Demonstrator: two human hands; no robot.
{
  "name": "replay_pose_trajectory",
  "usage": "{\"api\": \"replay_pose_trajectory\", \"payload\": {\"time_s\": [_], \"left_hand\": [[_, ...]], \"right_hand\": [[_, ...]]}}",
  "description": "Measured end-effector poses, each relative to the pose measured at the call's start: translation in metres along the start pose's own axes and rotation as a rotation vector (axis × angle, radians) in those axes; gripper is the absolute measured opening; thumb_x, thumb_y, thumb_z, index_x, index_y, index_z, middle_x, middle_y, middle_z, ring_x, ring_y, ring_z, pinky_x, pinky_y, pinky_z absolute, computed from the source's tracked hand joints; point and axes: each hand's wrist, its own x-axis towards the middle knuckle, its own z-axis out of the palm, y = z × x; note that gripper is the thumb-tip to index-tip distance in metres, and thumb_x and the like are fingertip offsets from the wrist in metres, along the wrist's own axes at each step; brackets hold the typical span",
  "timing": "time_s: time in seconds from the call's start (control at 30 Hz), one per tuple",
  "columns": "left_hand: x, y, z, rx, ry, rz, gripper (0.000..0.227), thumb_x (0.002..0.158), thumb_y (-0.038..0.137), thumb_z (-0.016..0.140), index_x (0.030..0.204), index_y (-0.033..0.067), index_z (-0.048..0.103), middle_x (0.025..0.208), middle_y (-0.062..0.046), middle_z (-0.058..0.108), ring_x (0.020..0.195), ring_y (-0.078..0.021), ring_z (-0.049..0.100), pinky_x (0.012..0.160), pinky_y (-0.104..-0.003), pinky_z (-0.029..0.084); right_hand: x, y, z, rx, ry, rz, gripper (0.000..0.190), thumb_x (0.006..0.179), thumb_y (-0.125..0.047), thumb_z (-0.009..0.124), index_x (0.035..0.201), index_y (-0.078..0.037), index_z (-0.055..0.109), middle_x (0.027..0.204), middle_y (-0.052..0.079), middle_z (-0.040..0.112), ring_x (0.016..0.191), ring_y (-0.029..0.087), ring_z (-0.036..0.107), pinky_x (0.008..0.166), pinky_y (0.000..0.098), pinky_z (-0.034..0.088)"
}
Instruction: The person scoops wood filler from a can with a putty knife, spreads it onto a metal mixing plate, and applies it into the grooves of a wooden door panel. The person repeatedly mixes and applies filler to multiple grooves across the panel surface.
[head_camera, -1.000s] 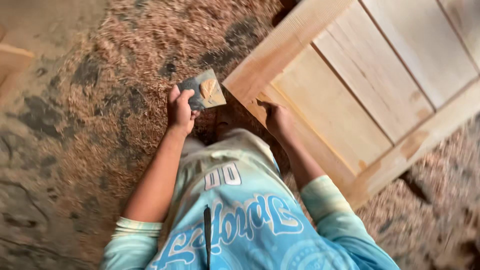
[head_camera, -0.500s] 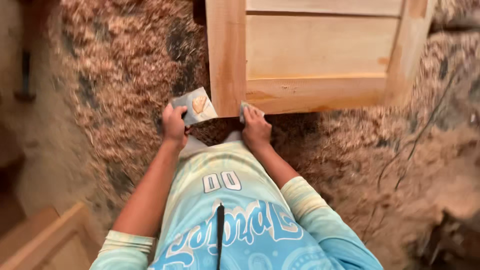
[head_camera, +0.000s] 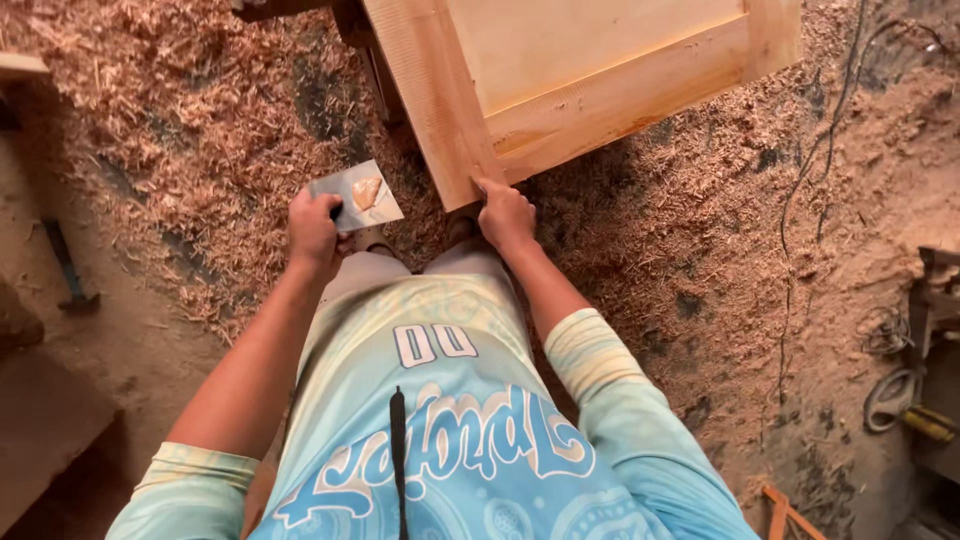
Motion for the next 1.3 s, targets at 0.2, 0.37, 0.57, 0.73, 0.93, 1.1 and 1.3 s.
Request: {"api": "replay_pose_trajectory", "payload": {"time_s": [0.2,0.37,0.57,0.73,0.93,1.1,1.3], "left_hand": [[0.006,0.002,0.006,-0.008,-0.096,0.006,0.008,0.093,0.009,0.052,0.101,0.0085,0.053,0.076,-0.003,0.057,0.050,-0.0123,0.051,0.034,-0.027,0.033],[0.006,0.005,0.000,0.026,-0.100,-0.004,0.008,0.093,0.008,0.052,0.101,0.0082,0.054,0.078,-0.003,0.059,0.051,-0.0125,0.052,0.035,-0.027,0.035],[0.018,0.006,-0.001,-0.045,-0.070,-0.013,0.006,0.092,0.009,0.053,0.098,0.0094,0.054,0.075,-0.003,0.056,0.045,-0.0135,0.048,0.032,-0.028,0.038],[0.031,0.008,0.024,0.053,-0.077,0.020,0.009,0.093,0.010,0.053,0.101,0.0087,0.056,0.079,-0.002,0.059,0.051,-0.0115,0.053,0.035,-0.026,0.039],[0.024,0.013,0.041,0.140,-0.029,-0.015,0.008,0.093,0.011,0.053,0.100,0.0086,0.054,0.077,-0.003,0.058,0.048,-0.0129,0.050,0.035,-0.027,0.040],[0.044,0.026,0.073,0.111,-0.025,-0.030,0.013,0.090,0.009,0.052,0.103,0.0099,0.054,0.081,-0.003,0.060,0.053,-0.0130,0.058,0.037,-0.026,0.043],[0.050,0.025,0.094,0.211,-0.059,-0.049,0.015,0.091,0.011,0.054,0.106,0.0088,0.056,0.081,-0.004,0.060,0.052,-0.0141,0.054,0.037,-0.026,0.042]], "right_hand": [[-0.005,-0.006,0.039,-0.076,0.450,-0.287,0.042,0.089,-0.002,0.050,0.128,-0.009,0.064,0.126,0.019,0.072,0.113,0.039,0.068,0.090,0.0496,0.056],[-0.014,-0.004,0.029,-0.050,0.226,-0.203,0.047,0.083,-0.004,0.051,0.125,-0.015,0.069,0.116,0.017,0.073,0.105,0.039,0.071,0.086,0.0502,0.056],[0.010,-0.023,0.030,-0.013,0.153,0.055,0.027,0.088,-0.012,0.055,0.111,-0.011,0.070,0.106,0.018,0.074,0.099,0.042,0.070,0.084,0.0559,0.055],[0.050,-0.012,0.048,-0.043,0.184,-0.123,0.033,0.089,-0.009,0.055,0.119,-0.012,0.069,0.113,0.016,0.074,0.105,0.039,0.071,0.085,0.0561,0.056],[0.043,-0.015,0.067,-0.150,0.330,-0.241,0.041,0.088,-0.011,0.055,0.128,-0.004,0.064,0.127,0.016,0.069,0.110,0.038,0.069,0.073,0.0545,0.057],[0.069,0.002,0.043,0.011,-0.014,0.040,0.033,0.107,-0.010,0.046,0.131,-0.015,0.068,0.119,0.012,0.073,0.111,0.033,0.071,0.087,0.0504,0.059],[0.053,-0.012,0.045,-0.073,0.432,-0.251,0.033,0.088,-0.010,0.056,0.118,-0.002,0.068,0.112,0.018,0.075,0.104,0.037,0.071,0.068,0.0538,0.056]]}}
